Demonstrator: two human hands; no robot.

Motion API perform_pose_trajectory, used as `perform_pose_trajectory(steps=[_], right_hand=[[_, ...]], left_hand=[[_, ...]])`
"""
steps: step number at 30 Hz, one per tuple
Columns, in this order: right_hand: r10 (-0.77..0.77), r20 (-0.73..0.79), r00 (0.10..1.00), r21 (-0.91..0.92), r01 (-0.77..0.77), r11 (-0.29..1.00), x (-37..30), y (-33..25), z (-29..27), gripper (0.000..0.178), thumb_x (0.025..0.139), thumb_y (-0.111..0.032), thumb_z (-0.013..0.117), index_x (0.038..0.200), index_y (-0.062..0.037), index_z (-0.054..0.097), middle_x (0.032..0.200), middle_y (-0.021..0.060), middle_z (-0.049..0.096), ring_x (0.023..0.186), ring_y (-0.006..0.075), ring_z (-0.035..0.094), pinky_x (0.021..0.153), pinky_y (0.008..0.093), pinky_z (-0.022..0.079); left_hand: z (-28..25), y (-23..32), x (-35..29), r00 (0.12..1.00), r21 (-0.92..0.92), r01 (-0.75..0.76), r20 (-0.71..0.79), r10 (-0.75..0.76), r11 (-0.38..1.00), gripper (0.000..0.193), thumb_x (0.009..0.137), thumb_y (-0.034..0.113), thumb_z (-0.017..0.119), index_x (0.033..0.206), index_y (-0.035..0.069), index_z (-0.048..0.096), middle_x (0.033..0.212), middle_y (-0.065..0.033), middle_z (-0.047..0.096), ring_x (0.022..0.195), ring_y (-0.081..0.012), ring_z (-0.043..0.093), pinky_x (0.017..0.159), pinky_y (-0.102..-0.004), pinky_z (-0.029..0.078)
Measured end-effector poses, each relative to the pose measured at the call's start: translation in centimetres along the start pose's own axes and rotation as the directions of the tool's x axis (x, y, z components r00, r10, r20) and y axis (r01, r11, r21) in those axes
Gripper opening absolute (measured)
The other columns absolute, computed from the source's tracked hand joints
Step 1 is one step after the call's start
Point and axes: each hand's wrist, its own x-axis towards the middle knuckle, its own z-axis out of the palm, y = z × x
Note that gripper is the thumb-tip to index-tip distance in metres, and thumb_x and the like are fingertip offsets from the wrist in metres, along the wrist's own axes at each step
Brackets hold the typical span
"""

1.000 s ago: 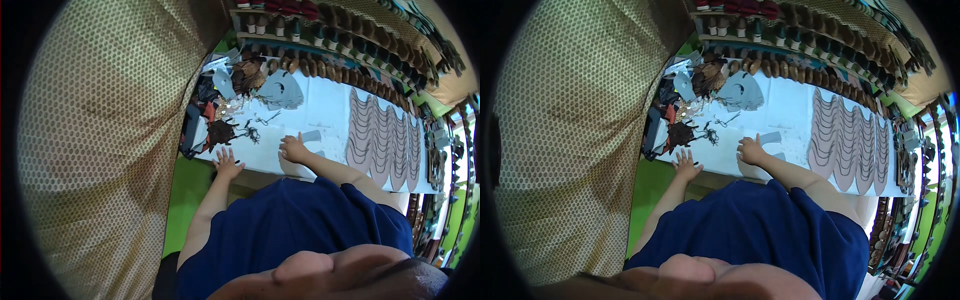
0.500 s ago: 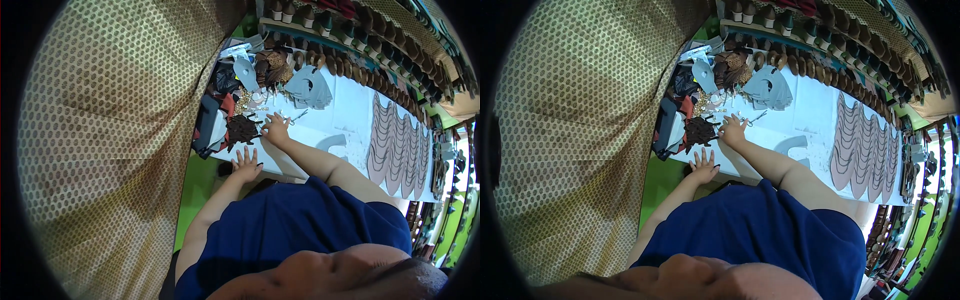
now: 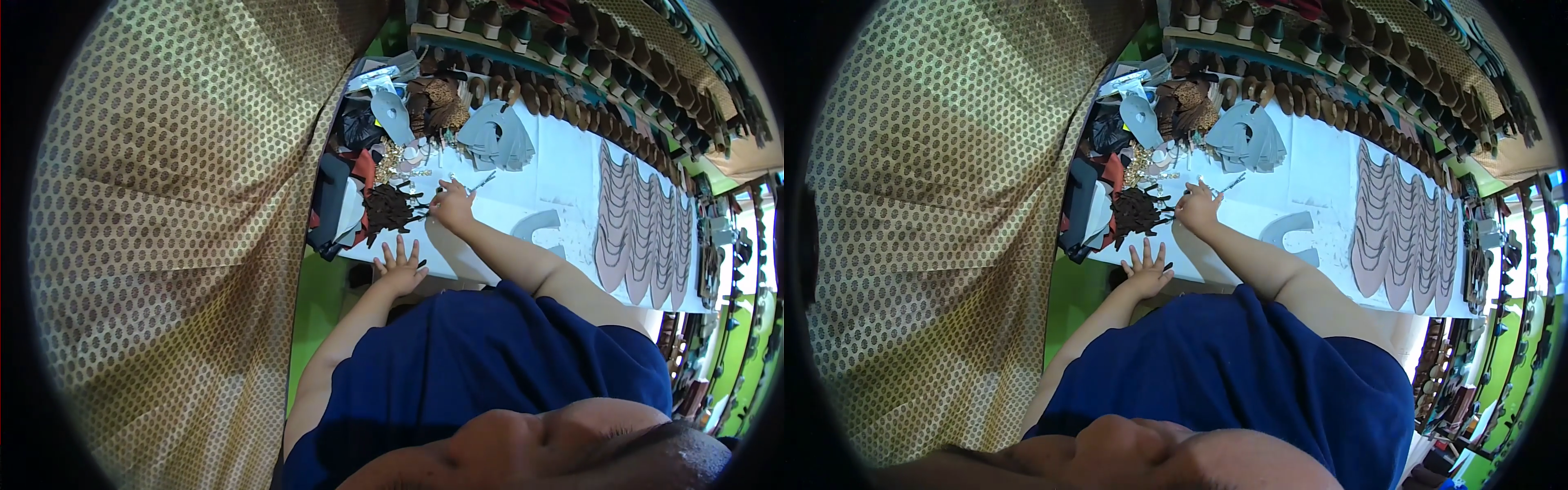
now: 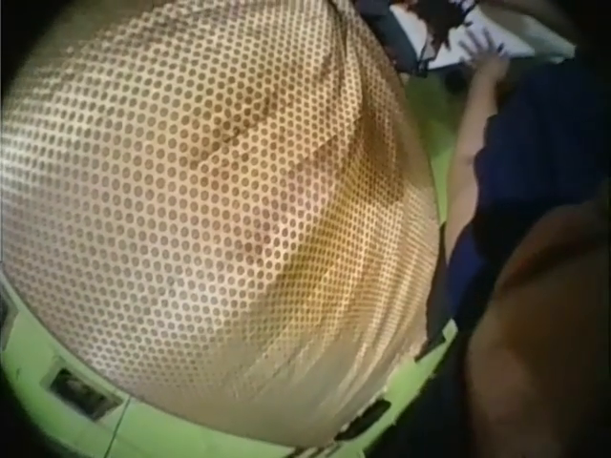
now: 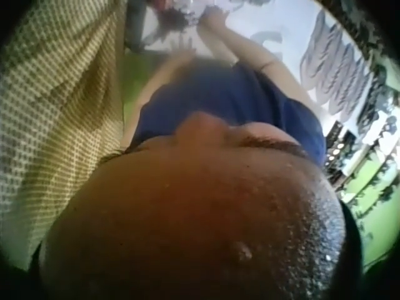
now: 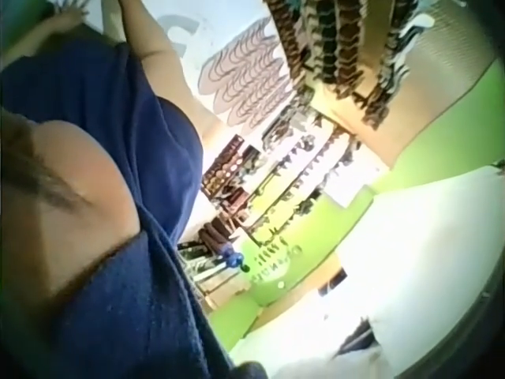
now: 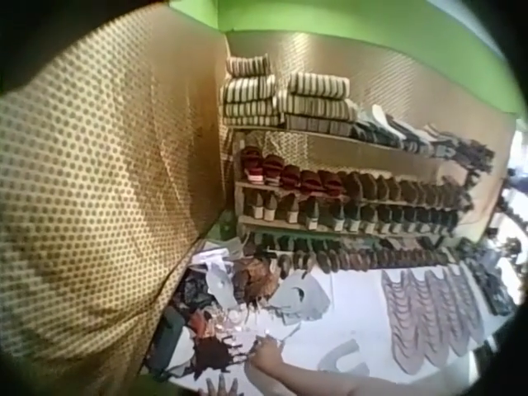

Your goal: Organizing and arranging cut-out shoe upper components on a workspace.

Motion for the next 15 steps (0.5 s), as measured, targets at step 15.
perform_pose_trajectory(steps=[15], right_hand=[[0.002,0.290,0.957,-0.219,0.065,0.974,-4.7,18.3,-13.8,0.011,0.075,-0.022,0.076,0.085,-0.0254,0.078,0.155,0.0056,0.041,0.151,0.0398,0.016,0.111,0.0772,0.013]], left_hand=[[0.7,0.0,0.1,0.996,0.021,0.065,-0.060,-0.064,0.998,0.086,0.097,0.058,0.047,0.160,0.030,-0.004,0.162,-0.0152,-0.028,0.144,-0.0525,-0.025,0.109,-0.0728,-0.008]])
